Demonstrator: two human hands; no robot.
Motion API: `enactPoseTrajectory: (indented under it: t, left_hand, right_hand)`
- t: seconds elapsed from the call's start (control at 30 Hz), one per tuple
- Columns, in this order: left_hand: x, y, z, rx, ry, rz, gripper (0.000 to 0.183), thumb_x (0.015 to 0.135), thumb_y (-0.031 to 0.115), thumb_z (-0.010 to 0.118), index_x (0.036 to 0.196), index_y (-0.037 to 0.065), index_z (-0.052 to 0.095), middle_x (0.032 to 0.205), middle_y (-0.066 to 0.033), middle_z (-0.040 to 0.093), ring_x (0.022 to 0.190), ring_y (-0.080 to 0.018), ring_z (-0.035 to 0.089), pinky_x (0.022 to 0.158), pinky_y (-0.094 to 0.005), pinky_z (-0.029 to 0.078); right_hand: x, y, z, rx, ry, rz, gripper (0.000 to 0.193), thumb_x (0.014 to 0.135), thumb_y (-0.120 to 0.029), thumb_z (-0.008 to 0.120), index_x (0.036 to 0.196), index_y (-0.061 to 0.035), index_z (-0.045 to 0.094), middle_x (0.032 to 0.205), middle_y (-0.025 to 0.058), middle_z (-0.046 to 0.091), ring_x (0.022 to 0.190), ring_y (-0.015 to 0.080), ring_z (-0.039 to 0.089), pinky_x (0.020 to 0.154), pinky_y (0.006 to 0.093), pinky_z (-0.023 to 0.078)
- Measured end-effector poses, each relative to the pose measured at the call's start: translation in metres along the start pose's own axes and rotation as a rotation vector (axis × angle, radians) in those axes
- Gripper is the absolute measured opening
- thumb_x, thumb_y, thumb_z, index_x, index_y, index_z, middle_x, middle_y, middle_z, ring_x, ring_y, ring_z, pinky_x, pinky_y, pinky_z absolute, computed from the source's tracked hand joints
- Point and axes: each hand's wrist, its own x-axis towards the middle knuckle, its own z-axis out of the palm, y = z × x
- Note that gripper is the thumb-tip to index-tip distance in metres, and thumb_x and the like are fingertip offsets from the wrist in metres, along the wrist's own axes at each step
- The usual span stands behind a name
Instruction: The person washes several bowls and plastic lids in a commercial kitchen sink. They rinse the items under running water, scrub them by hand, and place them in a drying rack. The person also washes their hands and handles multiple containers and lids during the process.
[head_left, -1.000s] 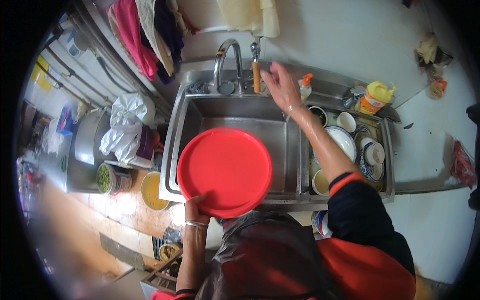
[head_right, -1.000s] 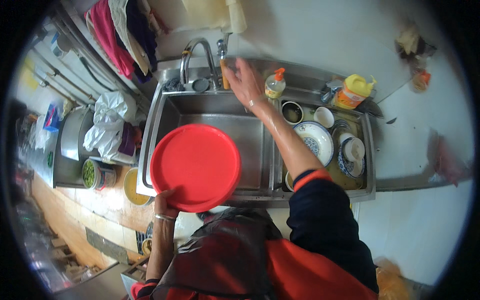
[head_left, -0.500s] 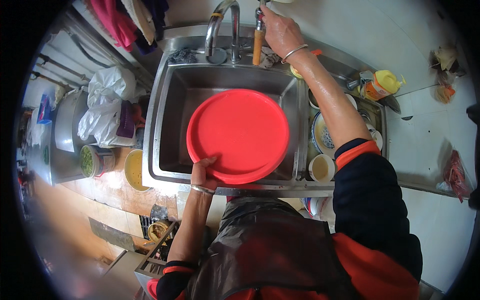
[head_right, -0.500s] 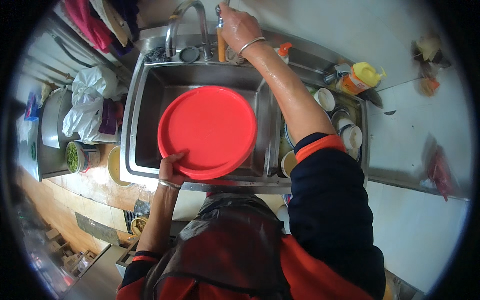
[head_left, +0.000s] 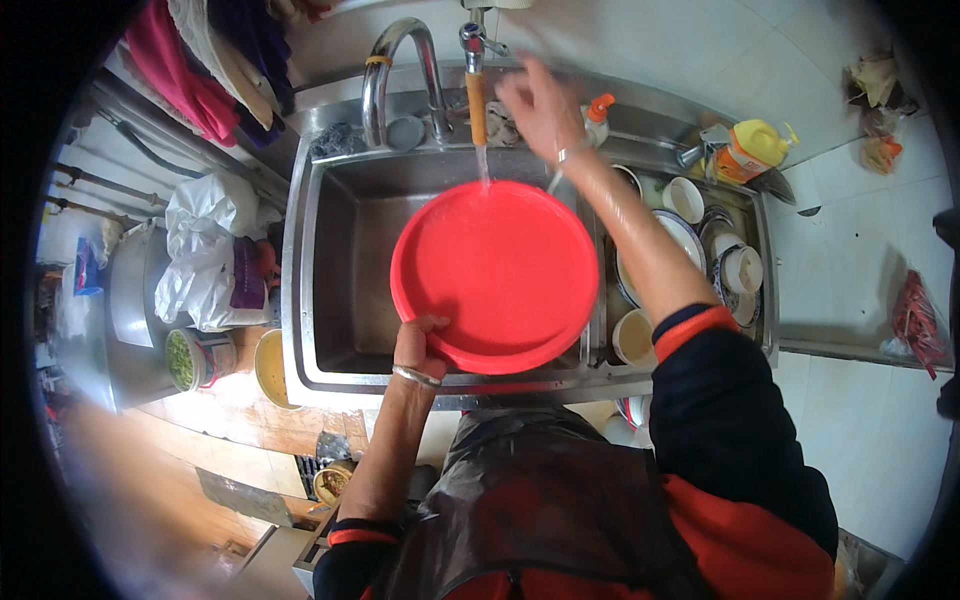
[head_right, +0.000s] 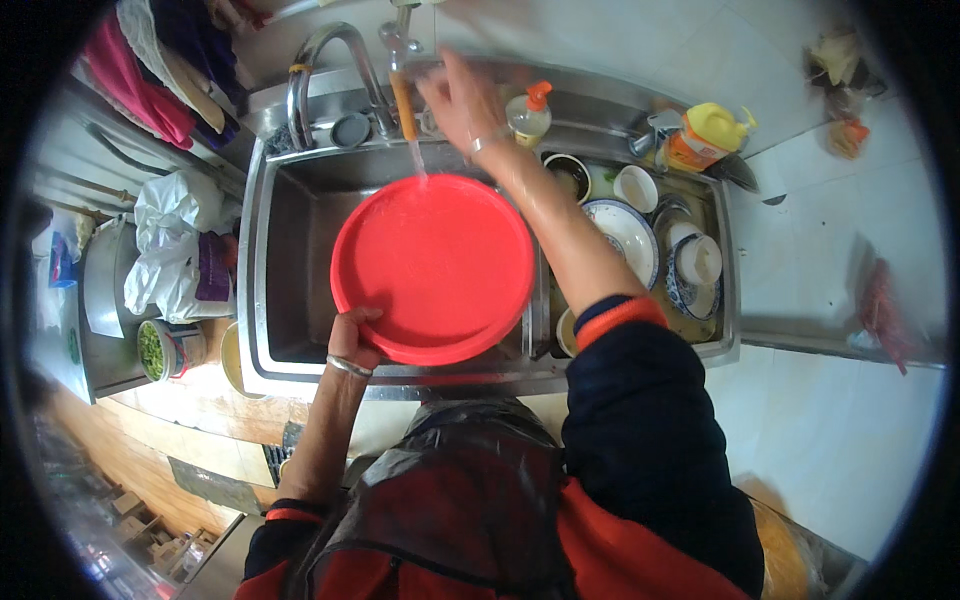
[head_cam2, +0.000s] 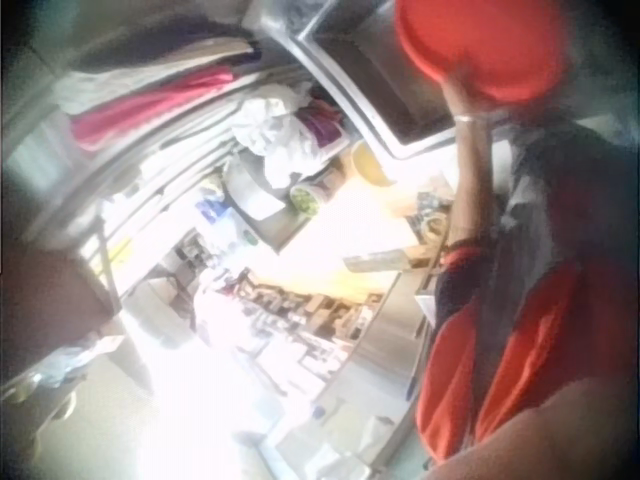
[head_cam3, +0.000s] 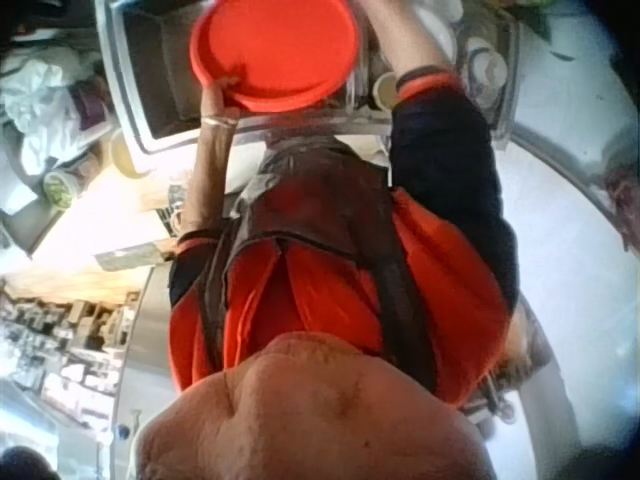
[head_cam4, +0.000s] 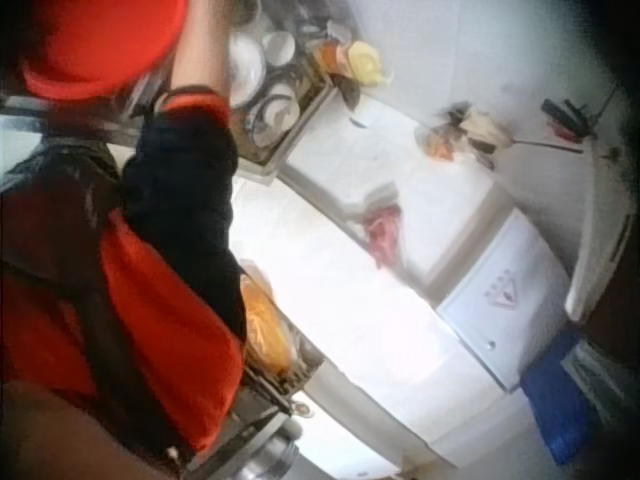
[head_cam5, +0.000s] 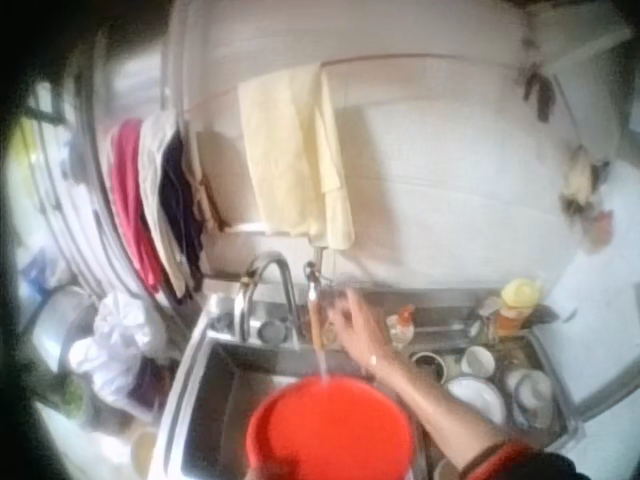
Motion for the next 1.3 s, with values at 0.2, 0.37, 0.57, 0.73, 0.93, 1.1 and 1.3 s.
enactPoseTrajectory:
  t: [0.2, 0.37, 0.57, 0.73, 0.93, 1.1, 1.3]
  left_hand:
    - [-0.018, -0.005, -0.001, 0.062, 0.036, 0.075, 0.035, 0.066, -0.006, 0.057, 0.101, -0.003, 0.059, 0.096, -0.0140, 0.063, 0.086, -0.0311, 0.062, 0.085, -0.0484, 0.052]
    - [-0.010, 0.025, -0.011, -0.078, 0.120, 0.148, 0.035, 0.065, -0.007, 0.056, 0.100, -0.002, 0.059, 0.096, -0.0123, 0.062, 0.086, -0.0325, 0.062, 0.088, -0.0443, 0.051]
    - [0.024, 0.021, -0.038, -0.035, 0.298, 0.301, 0.020, 0.063, -0.007, 0.059, 0.081, 0.001, 0.061, 0.084, -0.0102, 0.062, 0.081, -0.0268, 0.060, 0.082, -0.0374, 0.049]
    - [0.038, 0.018, -0.052, -0.107, 0.180, 0.255, 0.020, 0.067, -0.002, 0.060, 0.086, 0.001, 0.063, 0.091, -0.0115, 0.065, 0.088, -0.0279, 0.061, 0.089, -0.0405, 0.048]
    - [0.078, -0.040, -0.022, -0.228, -0.129, 0.152, 0.031, 0.086, 0.016, 0.067, 0.114, 0.004, 0.060, 0.113, -0.0098, 0.064, 0.109, -0.0263, 0.059, 0.102, -0.0467, 0.043]
    - [0.106, -0.048, -0.001, -0.173, -0.261, 0.105, 0.046, 0.087, 0.032, 0.069, 0.125, 0.011, 0.053, 0.124, -0.0060, 0.060, 0.113, -0.0245, 0.056, 0.100, -0.0462, 0.046]
    - [0.085, 0.019, 0.003, -0.046, -0.151, 0.301, 0.040, 0.082, 0.009, 0.068, 0.120, 0.006, 0.054, 0.114, -0.0099, 0.063, 0.104, -0.0280, 0.060, 0.097, -0.0449, 0.047]
  right_hand:
    - [-0.094, 0.040, 0.052, -0.314, -0.649, 0.160, 0.042, 0.082, -0.042, 0.059, 0.100, -0.0046, 0.064, 0.093, 0.0194, 0.067, 0.090, 0.0384, 0.064, 0.080, 0.0470, 0.050]
    - [-0.087, 0.063, 0.058, -0.280, -0.686, 0.359, 0.032, 0.080, -0.032, 0.054, 0.095, -0.0064, 0.066, 0.092, 0.0212, 0.067, 0.091, 0.0370, 0.064, 0.079, 0.0463, 0.051]
    - [-0.193, 0.061, 0.048, -0.008, -0.428, 0.779, 0.032, 0.078, -0.016, 0.057, 0.106, -0.0014, 0.059, 0.096, 0.0190, 0.066, 0.087, 0.0300, 0.065, 0.074, 0.0405, 0.052]
    - [-0.242, 0.027, 0.041, 1.026, -0.141, 1.300, 0.035, 0.080, -0.007, 0.061, 0.114, -0.0047, 0.059, 0.102, 0.0102, 0.066, 0.091, 0.0244, 0.064, 0.081, 0.0413, 0.054]
    - [-0.206, 0.034, -0.007, 1.123, 0.071, 0.978, 0.029, 0.076, 0.004, 0.064, 0.105, -0.0019, 0.062, 0.097, 0.0090, 0.067, 0.085, 0.0191, 0.066, 0.079, 0.0343, 0.055]
    - [-0.199, 0.049, -0.028, 1.044, 0.122, 0.987, 0.033, 0.075, 0.008, 0.059, 0.106, -0.0028, 0.061, 0.099, 0.0092, 0.066, 0.090, 0.0212, 0.065, 0.084, 0.0371, 0.053]
    - [-0.210, 0.073, 0.021, 1.455, 0.131, 1.118, 0.037, 0.075, 0.002, 0.064, 0.112, -0.0038, 0.060, 0.107, 0.0110, 0.064, 0.100, 0.0263, 0.062, 0.088, 0.0423, 0.051]
